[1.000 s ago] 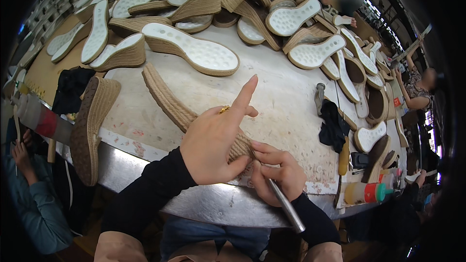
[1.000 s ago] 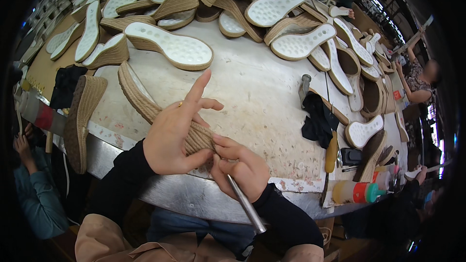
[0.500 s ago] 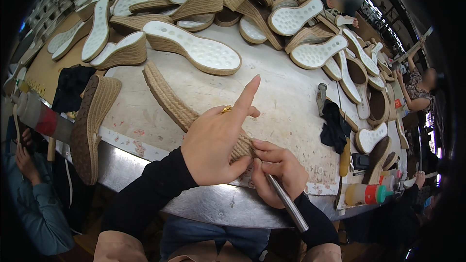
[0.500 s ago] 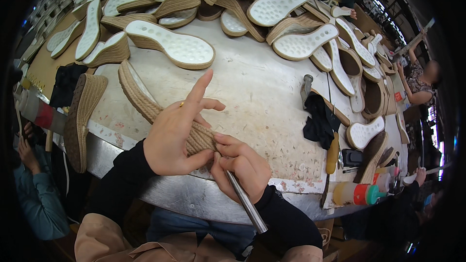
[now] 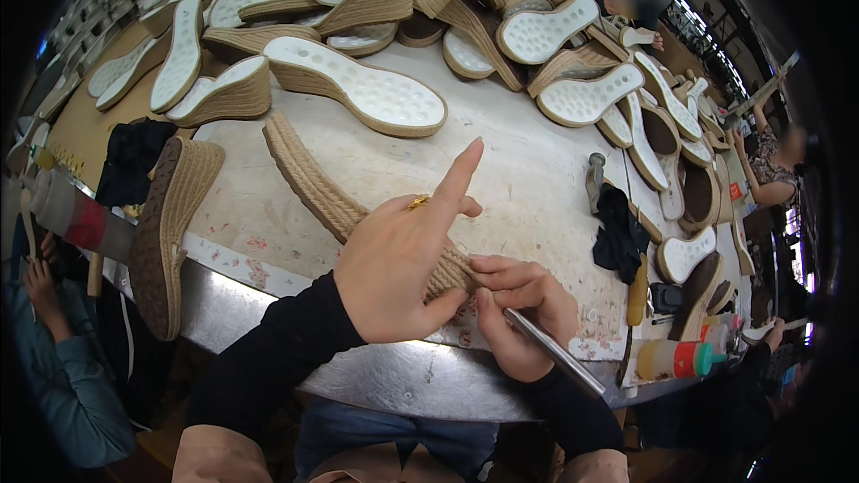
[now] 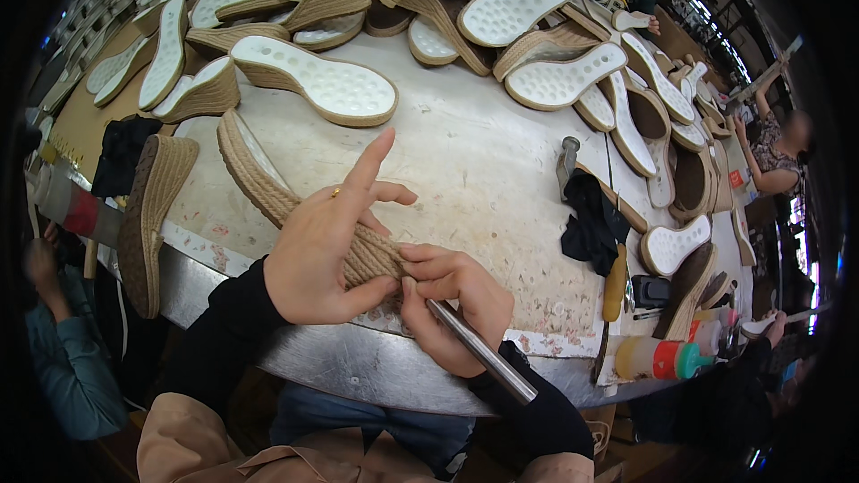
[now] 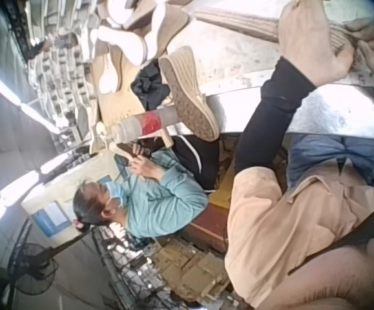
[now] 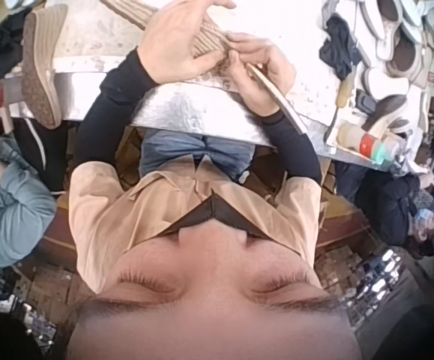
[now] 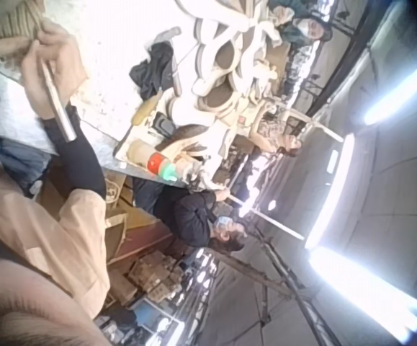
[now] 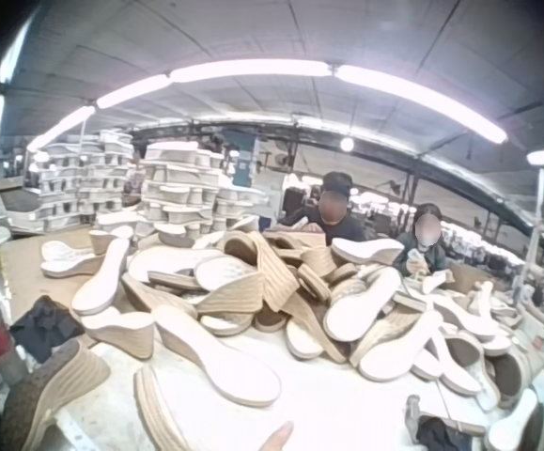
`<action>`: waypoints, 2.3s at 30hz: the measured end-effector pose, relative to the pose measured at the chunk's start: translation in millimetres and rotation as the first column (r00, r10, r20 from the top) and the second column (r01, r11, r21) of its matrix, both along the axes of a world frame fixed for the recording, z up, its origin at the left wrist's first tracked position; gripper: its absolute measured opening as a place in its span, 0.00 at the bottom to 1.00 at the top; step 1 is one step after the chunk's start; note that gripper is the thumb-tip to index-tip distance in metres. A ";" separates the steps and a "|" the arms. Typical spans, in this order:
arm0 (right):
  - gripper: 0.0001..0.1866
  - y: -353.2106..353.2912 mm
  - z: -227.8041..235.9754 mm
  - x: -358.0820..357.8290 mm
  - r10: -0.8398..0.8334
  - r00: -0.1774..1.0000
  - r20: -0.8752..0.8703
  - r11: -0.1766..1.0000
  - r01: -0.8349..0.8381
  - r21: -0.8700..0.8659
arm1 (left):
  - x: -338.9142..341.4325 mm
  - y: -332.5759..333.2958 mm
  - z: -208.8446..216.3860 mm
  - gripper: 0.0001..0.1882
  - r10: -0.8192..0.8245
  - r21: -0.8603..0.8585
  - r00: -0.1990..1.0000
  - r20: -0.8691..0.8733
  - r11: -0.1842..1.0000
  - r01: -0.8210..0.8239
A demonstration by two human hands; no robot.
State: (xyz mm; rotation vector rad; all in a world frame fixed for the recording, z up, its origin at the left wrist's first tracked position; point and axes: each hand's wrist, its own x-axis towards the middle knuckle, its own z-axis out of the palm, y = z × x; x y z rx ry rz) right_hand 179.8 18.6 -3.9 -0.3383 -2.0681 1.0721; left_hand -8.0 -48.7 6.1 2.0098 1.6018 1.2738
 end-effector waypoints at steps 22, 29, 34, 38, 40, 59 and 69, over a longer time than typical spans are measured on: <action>0.11 6.0 5.5 -4.6 -0.016 0.999 -0.052 0.964 0.002 -0.264 | 0.1 -0.6 3.0 0.62 -0.013 -0.015 1.000 -0.017 1.000 0.013; 0.09 12.6 -1.1 -1.1 0.003 0.989 -0.145 0.874 -0.074 -0.480 | -0.5 0.6 2.1 0.62 -0.020 -0.006 1.000 -0.016 1.000 0.020; 0.09 13.3 -2.4 -2.0 0.003 0.992 -0.125 0.854 -0.067 -0.515 | -0.4 -0.8 3.7 0.62 -0.017 -0.010 1.000 -0.020 1.000 0.017; 0.09 12.7 -4.2 -2.2 -0.025 0.990 -0.138 0.826 -0.058 -0.561 | 0.3 -0.6 3.7 0.62 -0.020 -0.020 1.000 -0.012 1.000 0.020; 0.09 11.3 -5.1 -2.7 -0.039 0.987 -0.156 0.832 -0.055 -0.552 | 0.9 -0.1 3.1 0.62 -0.019 -0.016 1.000 -0.020 1.000 0.018; 0.13 4.3 -0.5 0.8 0.033 0.999 -0.015 0.999 -0.033 0.019 | 0.1 0.5 2.4 0.61 -0.017 -0.015 1.000 -0.011 1.000 0.017; 0.18 4.1 -6.0 -3.4 -0.012 1.000 0.020 0.899 0.002 0.437 | -0.2 -0.6 2.2 0.62 -0.003 -0.021 1.000 -0.017 1.000 0.003</action>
